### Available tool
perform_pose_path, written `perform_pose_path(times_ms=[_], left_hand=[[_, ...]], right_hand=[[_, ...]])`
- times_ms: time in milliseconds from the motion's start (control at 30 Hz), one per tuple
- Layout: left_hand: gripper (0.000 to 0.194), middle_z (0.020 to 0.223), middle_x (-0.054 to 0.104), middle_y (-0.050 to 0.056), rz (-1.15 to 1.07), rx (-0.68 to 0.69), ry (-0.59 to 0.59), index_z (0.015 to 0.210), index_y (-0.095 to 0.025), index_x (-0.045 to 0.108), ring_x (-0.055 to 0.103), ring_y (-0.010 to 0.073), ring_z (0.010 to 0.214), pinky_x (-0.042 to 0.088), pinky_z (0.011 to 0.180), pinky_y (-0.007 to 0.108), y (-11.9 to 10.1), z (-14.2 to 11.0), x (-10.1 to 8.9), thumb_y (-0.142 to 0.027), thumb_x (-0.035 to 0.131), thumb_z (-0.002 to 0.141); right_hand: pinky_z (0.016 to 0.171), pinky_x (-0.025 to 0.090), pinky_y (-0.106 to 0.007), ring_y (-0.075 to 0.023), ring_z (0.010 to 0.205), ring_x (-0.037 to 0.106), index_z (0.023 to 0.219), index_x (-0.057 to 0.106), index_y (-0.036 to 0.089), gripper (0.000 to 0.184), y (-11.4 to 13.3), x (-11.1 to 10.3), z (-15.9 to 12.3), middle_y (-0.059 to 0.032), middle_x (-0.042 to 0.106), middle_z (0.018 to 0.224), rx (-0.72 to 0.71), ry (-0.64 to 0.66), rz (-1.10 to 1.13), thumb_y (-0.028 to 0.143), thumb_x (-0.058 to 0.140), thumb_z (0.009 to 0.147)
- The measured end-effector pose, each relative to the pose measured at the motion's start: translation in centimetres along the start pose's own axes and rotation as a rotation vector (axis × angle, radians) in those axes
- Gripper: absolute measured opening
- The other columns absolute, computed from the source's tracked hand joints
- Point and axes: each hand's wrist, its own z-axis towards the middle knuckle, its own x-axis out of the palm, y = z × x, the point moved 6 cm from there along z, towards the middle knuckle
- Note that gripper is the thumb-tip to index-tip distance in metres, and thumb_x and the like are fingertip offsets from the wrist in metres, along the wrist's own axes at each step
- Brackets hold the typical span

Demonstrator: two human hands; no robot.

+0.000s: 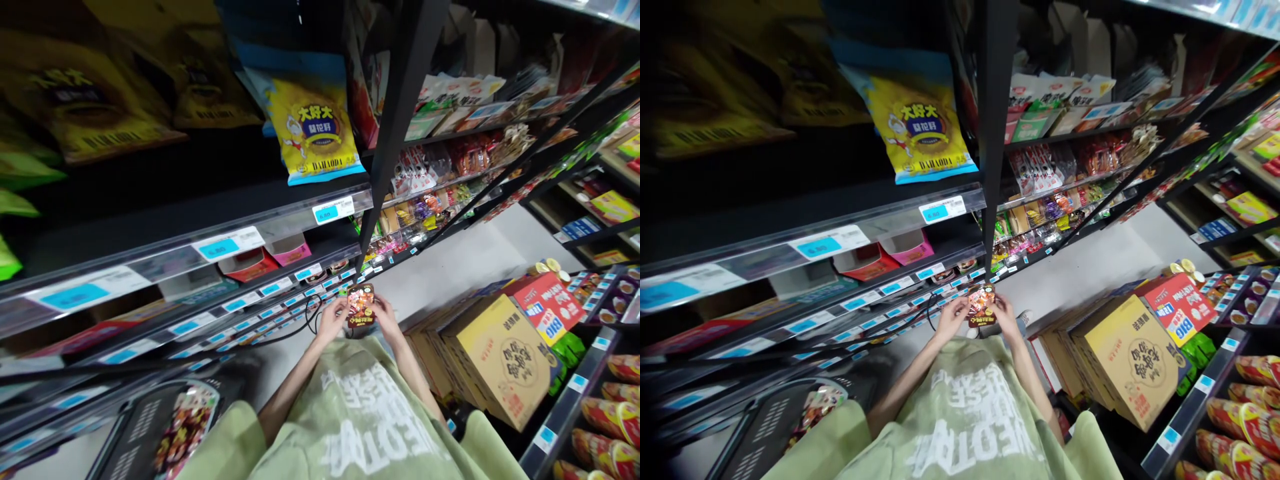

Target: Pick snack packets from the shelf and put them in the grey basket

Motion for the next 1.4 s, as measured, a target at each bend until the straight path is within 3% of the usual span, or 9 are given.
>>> perform_pose_path(times_ms=[100,267,533,633,733,800,967,1100,1400], left_hand=[[0.037,0.089,0.07,0.005,-0.089,-0.092,-0.021,0.095,-0.018,0.068,0.069,0.0211,0.082,0.062,0.064,0.031,1.2,-0.1,-0.2,-0.053,0.071,0.084],[0.048,0.092,0.068,0.004,-0.238,-0.185,-0.082,0.099,-0.019,0.062,0.07,0.0204,0.082,0.065,0.064,0.032,2.4,-0.5,-0.4,-0.058,0.078,0.076],[0.076,0.117,0.07,0.009,-0.391,-0.166,0.029,0.127,-0.025,0.049,0.073,0.0256,0.098,0.067,0.077,0.041,1.1,-1.0,0.6,-0.04,0.091,0.067],[0.064,0.113,0.072,0.011,-0.381,-0.198,0.099,0.126,-0.021,0.056,0.073,0.0263,0.096,0.066,0.077,0.042,0.7,-1.2,1.1,-0.047,0.085,0.075],[0.052,0.103,0.074,0.009,-0.35,-0.217,0.032,0.114,-0.019,0.064,0.073,0.0234,0.089,0.064,0.07,0.033,0.7,-1.1,0.6,-0.053,0.08,0.078],[0.048,0.091,0.073,0.005,-0.307,-0.194,0.006,0.105,-0.018,0.066,0.072,0.02,0.081,0.061,0.064,0.027,0.6,-1.0,0.4,-0.052,0.082,0.076],[0.04,0.076,0.066,-0.001,-0.245,-0.162,0.175,0.093,-0.018,0.064,0.067,0.0148,0.064,0.06,0.058,0.026,0.6,-1.6,1.7,-0.047,0.085,0.075],[0.039,0.077,0.063,-0.002,-0.247,-0.181,0.267,0.09,-0.018,0.063,0.067,0.0148,0.063,0.062,0.059,0.029,0.8,-2.1,2.4,-0.047,0.084,0.076],[0.044,0.072,0.061,-0.004,-0.255,-0.202,0.27,0.089,-0.018,0.062,0.066,0.0148,0.063,0.063,0.06,0.031,0.8,-2.1,2.3,-0.051,0.086,0.073]], right_hand=[[0.089,0.058,-0.036,-0.0247,0.093,0.074,0.096,0.075,0.021,0.039,-0.4,0.6,-1.2,-0.005,0.08,0.1,-0.02,0.112,-0.022,0.043,0.088,0.067],[0.085,0.059,-0.036,-0.0233,0.085,0.074,0.1,0.074,0.02,0.049,-1.5,0.7,-1.8,-0.0046,0.081,0.096,-0.064,0.187,-0.075,0.037,0.094,0.059],[0.082,0.06,-0.035,-0.0211,0.086,0.074,0.1,0.074,0.021,0.041,-0.4,-1.8,-1.1,-0.0044,0.079,0.1,-0.169,-0.005,0.157,0.036,0.091,0.066],[0.068,0.059,-0.031,-0.02,0.078,0.072,0.098,0.076,0.021,0.035,0.6,-2.5,-0.9,-0.004,0.078,0.099,-0.182,-0.048,0.187,0.037,0.089,0.069],[0.058,0.055,-0.028,-0.0184,0.07,0.069,0.097,0.077,0.02,0.035,1.4,-2.8,-0.7,-0.0035,0.078,0.092,-0.182,-0.062,0.156,0.038,0.088,0.069],[0.062,0.057,-0.029,-0.0191,0.073,0.07,0.098,0.076,0.021,0.037,1.7,-3.1,-0.7,-0.0033,0.078,0.092,-0.197,-0.1,0.179,0.038,0.088,0.068],[0.086,0.06,-0.037,-0.023,0.089,0.075,0.102,0.076,0.02,0.042,1.6,-2.6,-1.0,-0.006,0.08,0.102,-0.2,-0.07,0.204,0.039,0.092,0.067],[0.084,0.06,-0.037,-0.0224,0.084,0.075,0.1,0.078,0.019,0.045,1.5,-2.1,-1.3,-0.0055,0.081,0.097,-0.197,-0.049,0.107,0.038,0.095,0.063],[0.085,0.061,-0.039,-0.0236,0.083,0.075,0.095,0.077,0.02,0.046,1.5,-1.9,-1.2,-0.0053,0.082,0.095,-0.22,-0.088,0.079,0.044,0.094,0.06]])
